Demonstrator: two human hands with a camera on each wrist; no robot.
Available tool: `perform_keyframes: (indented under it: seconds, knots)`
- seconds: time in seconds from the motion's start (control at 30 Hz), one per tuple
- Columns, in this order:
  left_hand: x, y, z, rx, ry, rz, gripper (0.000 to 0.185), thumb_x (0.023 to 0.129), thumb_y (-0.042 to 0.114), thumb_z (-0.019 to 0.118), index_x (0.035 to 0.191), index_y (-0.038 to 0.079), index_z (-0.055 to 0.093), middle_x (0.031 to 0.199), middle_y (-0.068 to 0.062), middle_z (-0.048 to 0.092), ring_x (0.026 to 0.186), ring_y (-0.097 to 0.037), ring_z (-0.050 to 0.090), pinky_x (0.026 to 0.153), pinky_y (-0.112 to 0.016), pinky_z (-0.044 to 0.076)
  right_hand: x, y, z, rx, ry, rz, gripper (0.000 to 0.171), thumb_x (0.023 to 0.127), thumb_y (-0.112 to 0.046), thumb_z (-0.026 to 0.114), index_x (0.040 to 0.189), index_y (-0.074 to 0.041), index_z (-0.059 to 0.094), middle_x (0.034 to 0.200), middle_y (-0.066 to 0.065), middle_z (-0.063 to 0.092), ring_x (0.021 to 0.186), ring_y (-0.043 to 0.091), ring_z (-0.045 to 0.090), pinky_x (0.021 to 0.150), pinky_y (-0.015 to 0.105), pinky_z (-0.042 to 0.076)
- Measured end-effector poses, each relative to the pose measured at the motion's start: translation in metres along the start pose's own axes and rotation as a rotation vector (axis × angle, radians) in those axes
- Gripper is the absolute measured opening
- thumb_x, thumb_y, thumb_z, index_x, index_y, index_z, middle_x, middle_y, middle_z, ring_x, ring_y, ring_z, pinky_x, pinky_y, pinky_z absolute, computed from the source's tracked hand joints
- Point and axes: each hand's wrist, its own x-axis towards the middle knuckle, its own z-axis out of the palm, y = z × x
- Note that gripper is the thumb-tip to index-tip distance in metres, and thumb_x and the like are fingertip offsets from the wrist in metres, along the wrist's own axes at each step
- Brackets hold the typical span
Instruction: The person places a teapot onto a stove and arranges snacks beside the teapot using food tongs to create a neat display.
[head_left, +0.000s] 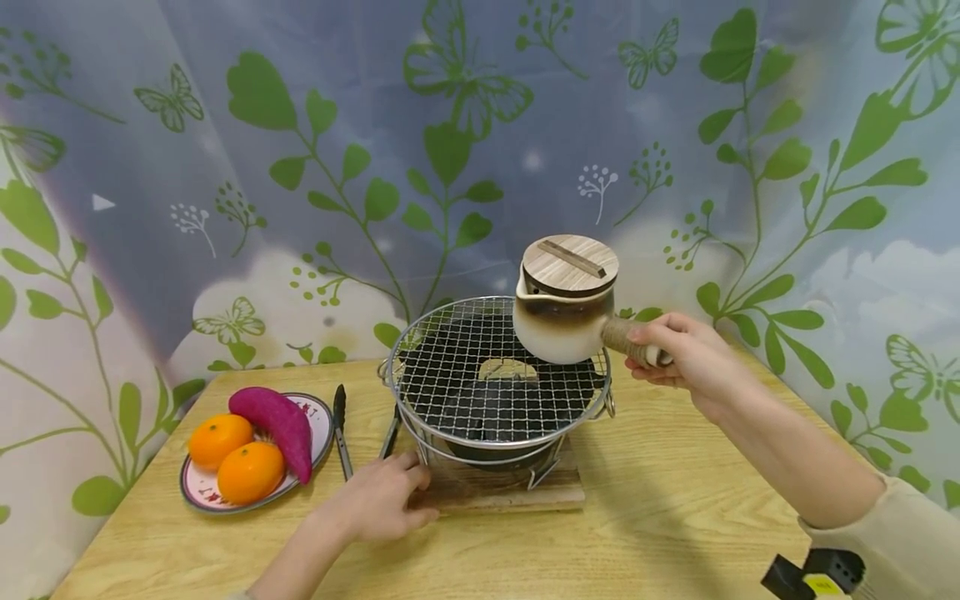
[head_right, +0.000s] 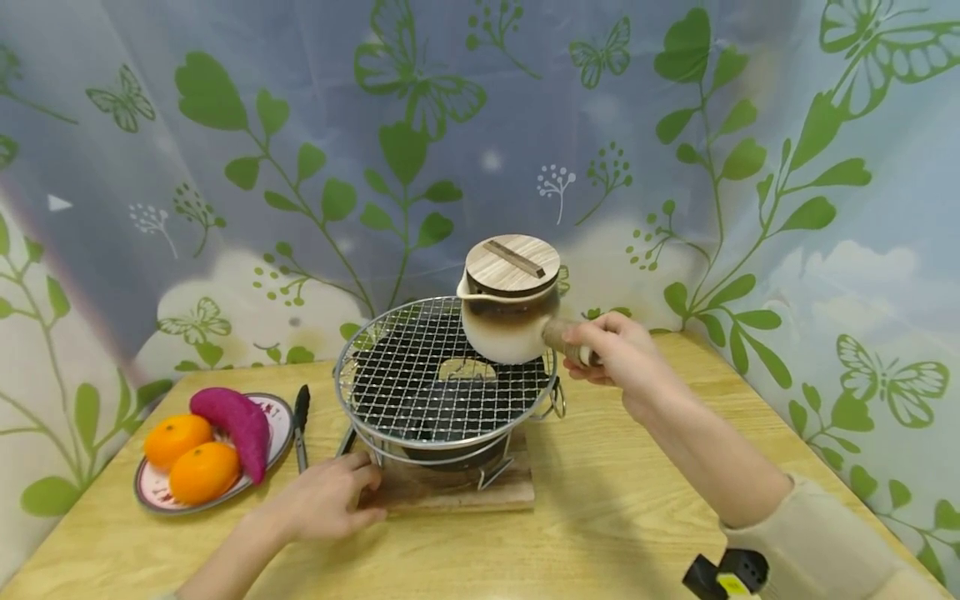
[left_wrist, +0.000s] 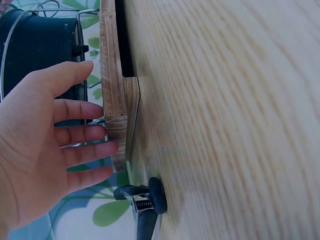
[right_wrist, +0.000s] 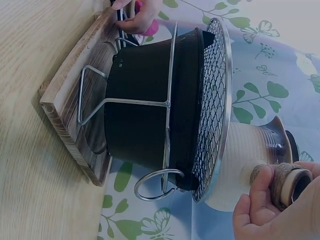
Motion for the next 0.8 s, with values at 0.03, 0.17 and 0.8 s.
perform_keyframes:
  seconds: [0.03, 0.17, 0.8]
  knots:
    - [0.0, 0.0, 0.0, 0.0, 0.002, 0.002, 0.032, 0.081, 0.044, 0.064, 0.089, 0.014, 0.062, 0.088, 0.004, 0.052, 0.077, -0.012, 0.05, 0.065, -0.031, 0.044, 0.0, 0.001, 0.0, -0.003, -0.002, -0.003, 0.019, 0.092, -0.02, 0.053, 0.096, -0.003, 0.046, 0.094, 0.009, 0.054, 0.077, 0.014, 0.064, 0.074, 0.028, 0.051]
    - [0.0, -0.001, 0.001, 0.0, 0.007, 0.005, 0.031, 0.081, 0.044, 0.064, 0.088, 0.014, 0.062, 0.087, 0.005, 0.051, 0.076, -0.012, 0.05, 0.064, -0.031, 0.044, 0.0, 0.0, -0.001, -0.009, -0.003, 0.003, 0.022, 0.092, -0.023, 0.054, 0.097, -0.003, 0.046, 0.095, 0.009, 0.054, 0.078, 0.014, 0.064, 0.076, 0.028, 0.05]
    - [0.001, -0.001, 0.002, -0.012, 0.015, 0.004, 0.032, 0.081, 0.046, 0.063, 0.086, 0.015, 0.062, 0.089, 0.004, 0.051, 0.075, -0.01, 0.048, 0.063, -0.03, 0.043, -0.002, -0.01, 0.005, -0.03, 0.015, 0.011, 0.021, 0.094, -0.023, 0.05, 0.096, -0.002, 0.047, 0.104, 0.012, 0.05, 0.077, 0.011, 0.063, 0.077, 0.027, 0.049]
